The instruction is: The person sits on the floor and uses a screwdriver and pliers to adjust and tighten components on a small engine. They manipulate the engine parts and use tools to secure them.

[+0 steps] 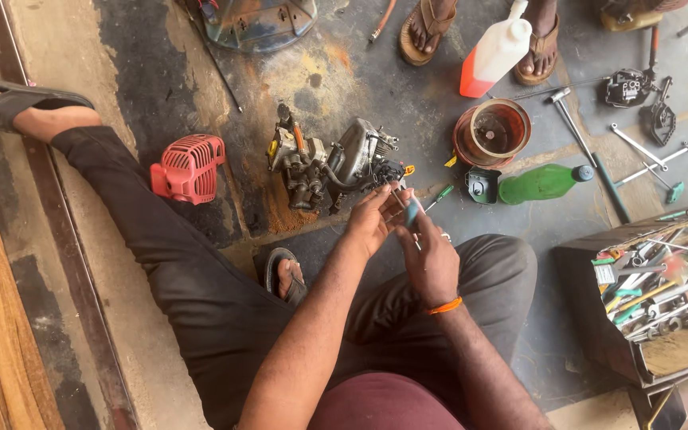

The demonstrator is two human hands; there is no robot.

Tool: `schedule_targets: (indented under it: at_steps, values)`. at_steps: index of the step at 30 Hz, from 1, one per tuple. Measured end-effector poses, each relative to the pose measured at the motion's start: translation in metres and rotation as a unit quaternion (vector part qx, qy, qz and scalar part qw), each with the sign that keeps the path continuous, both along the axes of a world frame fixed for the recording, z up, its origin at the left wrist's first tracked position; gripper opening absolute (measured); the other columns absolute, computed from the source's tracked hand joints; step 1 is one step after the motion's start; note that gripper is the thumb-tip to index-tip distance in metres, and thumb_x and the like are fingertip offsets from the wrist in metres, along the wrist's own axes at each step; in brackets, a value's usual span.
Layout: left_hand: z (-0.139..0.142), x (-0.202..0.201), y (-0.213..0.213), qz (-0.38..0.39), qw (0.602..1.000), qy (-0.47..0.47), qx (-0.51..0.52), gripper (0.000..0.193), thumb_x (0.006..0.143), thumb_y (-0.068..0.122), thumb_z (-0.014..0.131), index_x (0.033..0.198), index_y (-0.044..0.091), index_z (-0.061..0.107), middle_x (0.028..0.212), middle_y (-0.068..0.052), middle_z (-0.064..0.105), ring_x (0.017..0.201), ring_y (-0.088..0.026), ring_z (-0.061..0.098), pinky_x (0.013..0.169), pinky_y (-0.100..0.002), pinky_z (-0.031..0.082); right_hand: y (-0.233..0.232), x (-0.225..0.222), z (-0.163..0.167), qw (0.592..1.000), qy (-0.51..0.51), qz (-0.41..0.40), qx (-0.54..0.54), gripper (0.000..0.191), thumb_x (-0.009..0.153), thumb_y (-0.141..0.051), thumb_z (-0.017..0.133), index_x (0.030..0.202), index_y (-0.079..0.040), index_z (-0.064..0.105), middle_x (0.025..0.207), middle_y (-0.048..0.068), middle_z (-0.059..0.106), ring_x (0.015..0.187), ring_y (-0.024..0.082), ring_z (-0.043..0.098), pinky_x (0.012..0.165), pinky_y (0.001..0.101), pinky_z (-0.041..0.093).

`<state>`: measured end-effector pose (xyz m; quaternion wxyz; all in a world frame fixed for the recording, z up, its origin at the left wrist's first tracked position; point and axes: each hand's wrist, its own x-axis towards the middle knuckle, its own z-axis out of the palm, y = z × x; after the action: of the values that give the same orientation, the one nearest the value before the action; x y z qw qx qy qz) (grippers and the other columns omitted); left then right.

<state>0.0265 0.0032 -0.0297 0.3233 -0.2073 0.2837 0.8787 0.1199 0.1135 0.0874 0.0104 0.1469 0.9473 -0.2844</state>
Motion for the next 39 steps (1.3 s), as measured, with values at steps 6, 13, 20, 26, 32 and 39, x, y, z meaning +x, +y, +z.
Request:
schedule_targets:
  at_steps: [6,13,20,26,32,39]
  values:
    - [0.009,0.008,0.005,-0.065,0.996,0.021,-0.061,0.033,0.108,0.03,0.051,0.128,0.01,0.068,0.104,-0.006,0.073,0.092,-0.017,0.069,0.079,-0.033,0.06,0.012,0.004,0.004,0.989,0.073,0.0,-0.131,0.036,0.094,-0.023,0.072,0.123,-0.002,0.066,0.096,0.015,0.075,0.086,0.022,0.074,0.072,0.0347,0.056]
    - [0.005,0.007,0.021,-0.077,0.994,0.024,-0.08,0.023,0.106,0.028,0.054,0.119,0.012,0.064,0.107,-0.01,0.075,0.091,-0.02,0.073,0.077,-0.036,0.062,0.029,0.002,-0.033,0.91,0.022,-0.119,-0.397,0.028,0.103,-0.021,0.059,0.118,0.002,0.064,0.099,0.008,0.076,0.083,0.013,0.072,0.073,0.0269,0.058]
    - [-0.001,-0.006,0.025,-0.078,0.99,0.014,-0.114,0.018,0.106,0.025,0.054,0.112,0.01,0.064,0.106,-0.01,0.076,0.089,-0.019,0.073,0.075,-0.039,0.063,0.027,-0.011,-0.045,0.89,-0.003,-0.152,-0.43,0.03,0.104,-0.022,0.057,0.118,0.004,0.064,0.099,0.008,0.076,0.081,0.013,0.072,0.07,0.0263,0.056]
    - [-0.002,-0.003,0.025,-0.076,0.992,0.003,-0.099,0.021,0.106,0.025,0.052,0.111,0.008,0.064,0.1,-0.01,0.075,0.087,-0.021,0.073,0.075,-0.041,0.065,0.02,-0.014,-0.021,0.907,-0.034,-0.152,-0.392,0.033,0.102,-0.022,0.057,0.123,0.003,0.063,0.094,0.008,0.078,0.077,0.015,0.075,0.067,0.0274,0.058]
    - [-0.002,-0.007,0.02,-0.077,0.986,-0.009,-0.148,0.026,0.107,0.029,0.052,0.115,0.009,0.066,0.099,-0.006,0.074,0.088,-0.016,0.072,0.078,-0.035,0.061,0.023,-0.022,-0.017,0.996,-0.079,-0.005,0.027,0.037,0.102,-0.034,0.063,0.128,-0.01,0.07,0.087,0.017,0.074,0.079,0.035,0.075,0.066,0.0422,0.052]
    - [-0.002,-0.006,0.02,-0.016,0.972,-0.089,-0.218,0.042,0.102,0.045,0.061,0.117,0.005,0.061,0.093,-0.007,0.072,0.075,-0.019,0.069,0.07,-0.035,0.058,0.055,-0.053,-0.06,0.824,-0.18,-0.064,-0.533,0.034,0.102,-0.023,0.063,0.127,-0.002,0.072,0.075,0.0,0.062,0.063,0.007,0.059,0.062,0.0292,0.053]
